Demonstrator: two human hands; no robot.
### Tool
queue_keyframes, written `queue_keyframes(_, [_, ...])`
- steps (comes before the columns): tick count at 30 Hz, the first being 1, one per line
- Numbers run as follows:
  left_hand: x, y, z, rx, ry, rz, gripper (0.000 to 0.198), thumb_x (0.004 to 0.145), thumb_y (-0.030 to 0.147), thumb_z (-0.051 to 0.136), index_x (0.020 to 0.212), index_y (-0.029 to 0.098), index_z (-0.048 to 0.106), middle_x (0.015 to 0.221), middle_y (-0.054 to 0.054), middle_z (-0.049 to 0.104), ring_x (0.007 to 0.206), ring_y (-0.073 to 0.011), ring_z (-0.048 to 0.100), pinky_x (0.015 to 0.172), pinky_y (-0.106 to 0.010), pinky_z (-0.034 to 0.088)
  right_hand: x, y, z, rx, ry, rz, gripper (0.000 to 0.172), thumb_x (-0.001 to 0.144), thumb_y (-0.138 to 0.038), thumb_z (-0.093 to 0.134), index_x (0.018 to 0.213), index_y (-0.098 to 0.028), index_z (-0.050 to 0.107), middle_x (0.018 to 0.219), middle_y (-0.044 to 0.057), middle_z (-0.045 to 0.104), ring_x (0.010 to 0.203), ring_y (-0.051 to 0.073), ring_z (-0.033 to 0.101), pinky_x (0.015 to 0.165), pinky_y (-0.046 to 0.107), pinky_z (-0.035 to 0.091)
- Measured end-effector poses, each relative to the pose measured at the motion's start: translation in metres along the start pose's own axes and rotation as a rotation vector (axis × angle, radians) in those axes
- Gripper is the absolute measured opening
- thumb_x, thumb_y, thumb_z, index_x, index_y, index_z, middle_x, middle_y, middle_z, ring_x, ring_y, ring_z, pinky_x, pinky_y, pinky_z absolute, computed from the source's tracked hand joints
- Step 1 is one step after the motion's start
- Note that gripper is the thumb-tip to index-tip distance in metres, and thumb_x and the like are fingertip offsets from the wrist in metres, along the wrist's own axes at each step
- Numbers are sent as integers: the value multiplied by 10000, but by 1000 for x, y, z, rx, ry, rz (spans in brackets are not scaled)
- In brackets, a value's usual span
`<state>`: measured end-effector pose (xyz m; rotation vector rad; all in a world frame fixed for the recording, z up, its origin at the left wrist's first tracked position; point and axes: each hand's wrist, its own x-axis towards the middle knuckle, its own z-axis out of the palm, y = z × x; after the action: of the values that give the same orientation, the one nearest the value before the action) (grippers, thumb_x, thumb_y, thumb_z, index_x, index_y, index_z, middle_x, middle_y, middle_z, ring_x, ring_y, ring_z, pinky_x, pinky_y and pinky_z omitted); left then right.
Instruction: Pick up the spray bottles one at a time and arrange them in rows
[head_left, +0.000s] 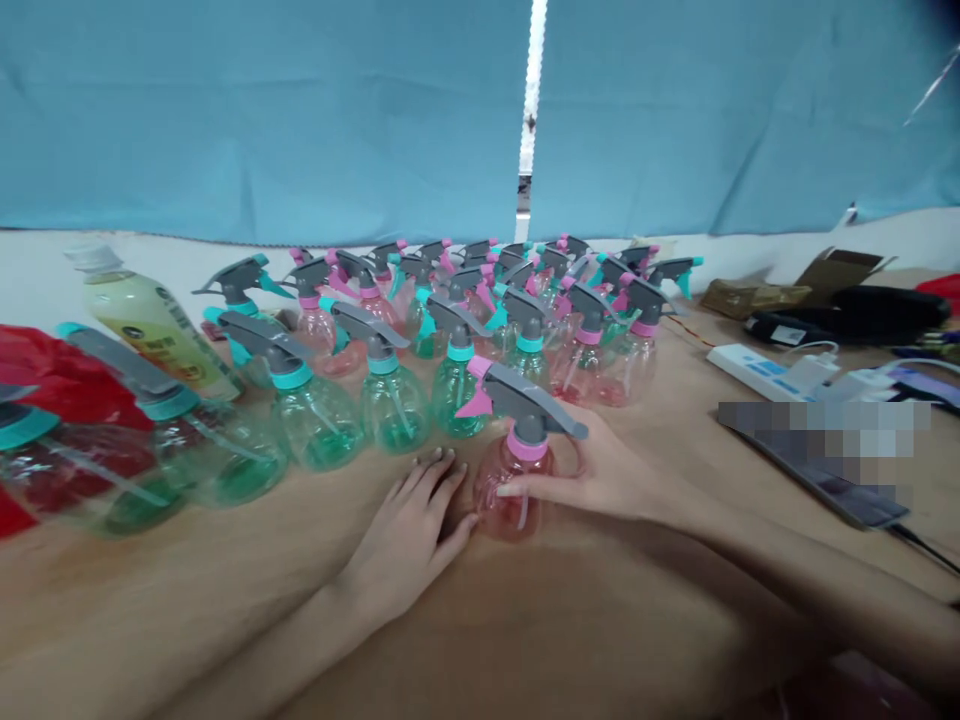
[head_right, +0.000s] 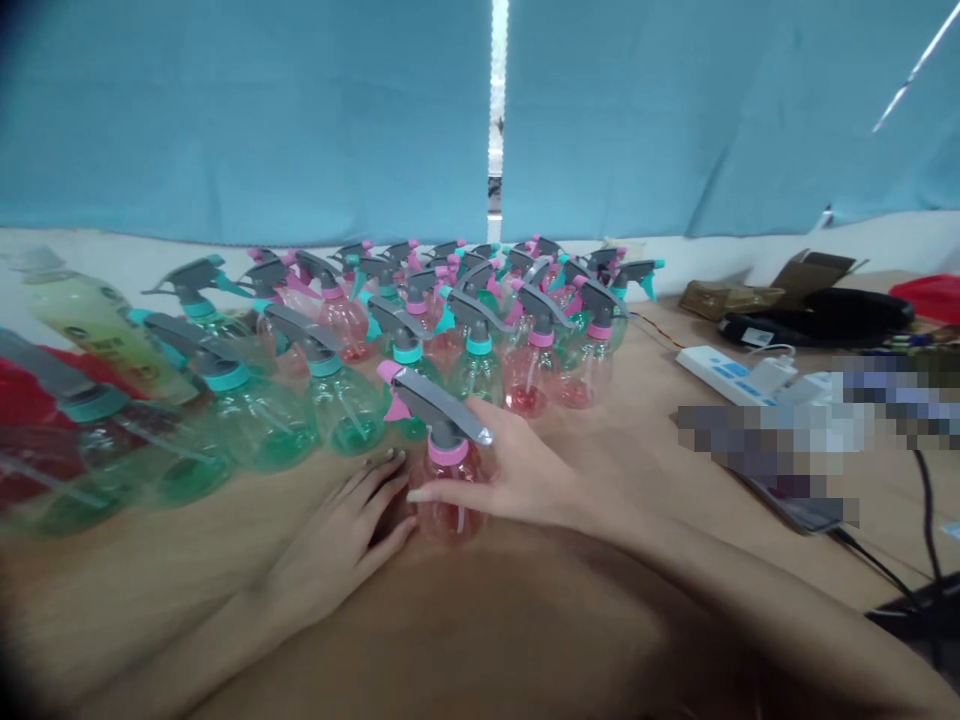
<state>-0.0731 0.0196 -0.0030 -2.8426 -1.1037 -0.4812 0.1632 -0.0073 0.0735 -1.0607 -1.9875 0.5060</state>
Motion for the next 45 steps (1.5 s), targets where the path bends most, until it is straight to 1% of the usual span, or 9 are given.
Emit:
queue_keyframes(4, [9,12,3,37,-29,2,496,981,437,397,1313,83,506,1365,-187,517,1269,-328,465,1017,-504,398,-15,1,-14,-34,4,-2,383,747,-466,719,985,-197,588,943,42,674,881,220,634,789,369,509])
queue_keyframes(8, [28,36,11,25,-62,38,484,977,407,416,1325,80,497,1395,-187,489,1288,-326,445,1030,-518,381,-35,10,-41,-33,10,-5,395,762,-389,725,1077,-199,581,988,35,685,908,210,639,820,355,507])
queue_keyframes(12, [58,65,24,-27,-68,102,487,971,400,437,1346,92,477,1405,-176,483,1307,-314,429,1054,-514,357,-64,28,-80,-110,81,72,343,768,-349,723,1066,-223,610,1050,35,697,952,234,647,828,359,502])
queue_keyframes(15, [85,88,33,-69,-75,154,471,968,392,448,1341,107,482,1413,-170,477,1329,-309,404,1062,-506,352,-84,47,-108,-173,144,191,248,767,-366,723,952,-221,646,966,29,715,875,236,664,751,346,501])
queue_keyframes(19, [119,117,45,-98,-87,209,471,964,380,457,1340,98,477,1422,-180,464,1334,-315,397,1062,-522,348,-96,72,-137,-214,202,262,242,802,-409,681,890,-188,636,908,56,710,825,235,649,731,356,484])
queue_keyframes(24, [149,141,54,-101,-132,231,482,958,368,474,1341,75,472,1425,-187,455,1345,-314,376,1062,-506,352,-88,109,-159,-246,306,256,310,825,-457,641,966,-182,622,950,75,689,822,229,629,725,362,478])
queue_keyframes(26, [157,146,56,-111,-138,233,471,951,357,494,1328,74,489,1412,-182,469,1339,-312,384,1069,-493,346,-81,126,-164,-290,355,252,356,791,-503,660,900,-167,619,877,77,675,786,234,620,713,371,476])
queue_keyframes(30, [169,150,58,-146,-125,245,452,943,337,514,1316,83,499,1391,-169,491,1333,-301,393,1071,-481,347,-64,149,-173,-269,354,264,384,802,-523,633,914,-156,622,891,84,675,808,244,622,724,381,483])
queue_keyframes(45, [197,157,69,-165,-122,278,452,929,325,541,1307,78,513,1388,-166,504,1331,-299,397,1082,-465,334,-33,177,-187,-272,437,245,316,798,-460,661,900,-163,623,898,68,695,823,226,641,762,345,463])
